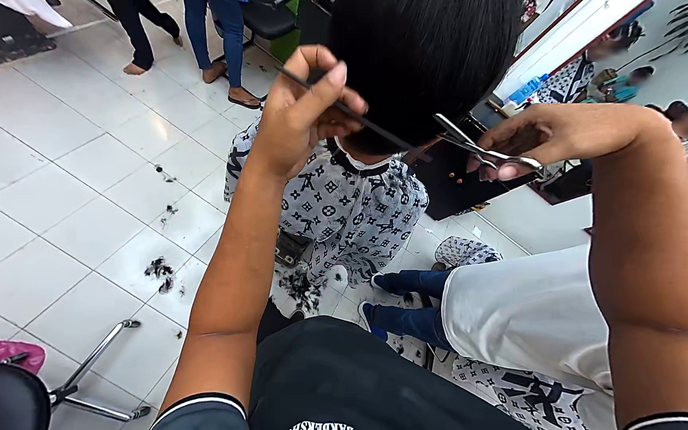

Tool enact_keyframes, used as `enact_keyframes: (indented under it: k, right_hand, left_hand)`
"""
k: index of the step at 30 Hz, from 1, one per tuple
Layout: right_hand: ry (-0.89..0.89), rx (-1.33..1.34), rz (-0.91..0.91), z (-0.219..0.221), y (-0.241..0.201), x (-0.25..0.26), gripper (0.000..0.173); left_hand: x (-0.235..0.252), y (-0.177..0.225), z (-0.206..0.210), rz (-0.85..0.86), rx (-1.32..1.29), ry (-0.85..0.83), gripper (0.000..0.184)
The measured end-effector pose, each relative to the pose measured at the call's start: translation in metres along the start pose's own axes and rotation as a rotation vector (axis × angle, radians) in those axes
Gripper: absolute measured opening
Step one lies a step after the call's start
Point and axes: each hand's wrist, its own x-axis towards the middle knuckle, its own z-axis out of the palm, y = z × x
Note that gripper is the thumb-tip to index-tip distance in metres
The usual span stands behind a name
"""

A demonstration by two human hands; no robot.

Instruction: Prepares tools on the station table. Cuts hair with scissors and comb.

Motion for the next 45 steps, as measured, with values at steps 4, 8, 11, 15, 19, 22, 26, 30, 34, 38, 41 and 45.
enact_keyframes:
  k: [4, 8, 11, 15, 19, 22, 26, 30, 34, 38, 41, 45]
  right_hand:
    - [0.063, -0.015, -0.018, 0.011, -0.013, 0.016, 0.012]
    - [0.089, -0.071, -0.017, 0.023, -0.016, 0.016, 0.019]
    - [0.075, -0.132, 0.026, 0.033, -0.021, 0.012, 0.024]
    - [-0.029, 0.031, -0.024, 0.018, -0.015, -0.013, 0.036]
    - [-0.086, 0.086, -0.088, -0.002, -0.009, -0.004, 0.056]
    - [-0.08, 0.049, -0.086, 0.003, -0.024, 0.026, 0.05]
    - [0.03, 0.024, -0.085, 0.015, -0.038, 0.041, 0.015]
    - [0.061, 0.0, -0.064, 0.021, -0.036, 0.037, 0.021]
    - [0.105, -0.014, -0.076, 0.025, -0.035, 0.033, 0.023]
    - [0.151, -0.012, -0.095, 0.03, -0.035, 0.032, 0.017]
    - [0.123, 0.005, -0.091, 0.03, -0.031, 0.03, 0.028]
    - [0.16, 0.024, -0.118, 0.034, -0.03, 0.032, 0.021]
  left_hand:
    - [0.02, 0.036, 0.029, 0.09, -0.024, 0.013, 0.009]
    - [0.037, 0.049, 0.04, 0.087, 0.08, 0.034, 0.018]
    - [0.046, 0.041, 0.033, -0.028, 0.18, 0.068, 0.014]
    - [0.035, 0.025, 0.002, -0.206, 0.242, 0.023, 0.018]
    - [0.022, 0.02, -0.008, -0.22, 0.172, -0.001, 0.014]
    - [0.019, 0.018, -0.008, -0.209, 0.137, -0.009, 0.013]
    - [0.011, 0.019, -0.019, -0.237, 0.243, -0.183, 0.013]
    - [0.016, 0.032, -0.024, -0.128, 0.19, -0.262, 0.014]
    - [0.038, 0.054, -0.008, 0.008, 0.049, -0.103, 0.017]
    - [0.053, 0.062, 0.006, 0.037, -0.013, -0.053, 0.029]
    - [0.056, 0.061, 0.012, 0.037, -0.023, -0.016, 0.025]
    - [0.056, 0.058, 0.018, 0.008, 0.057, 0.014, 0.024]
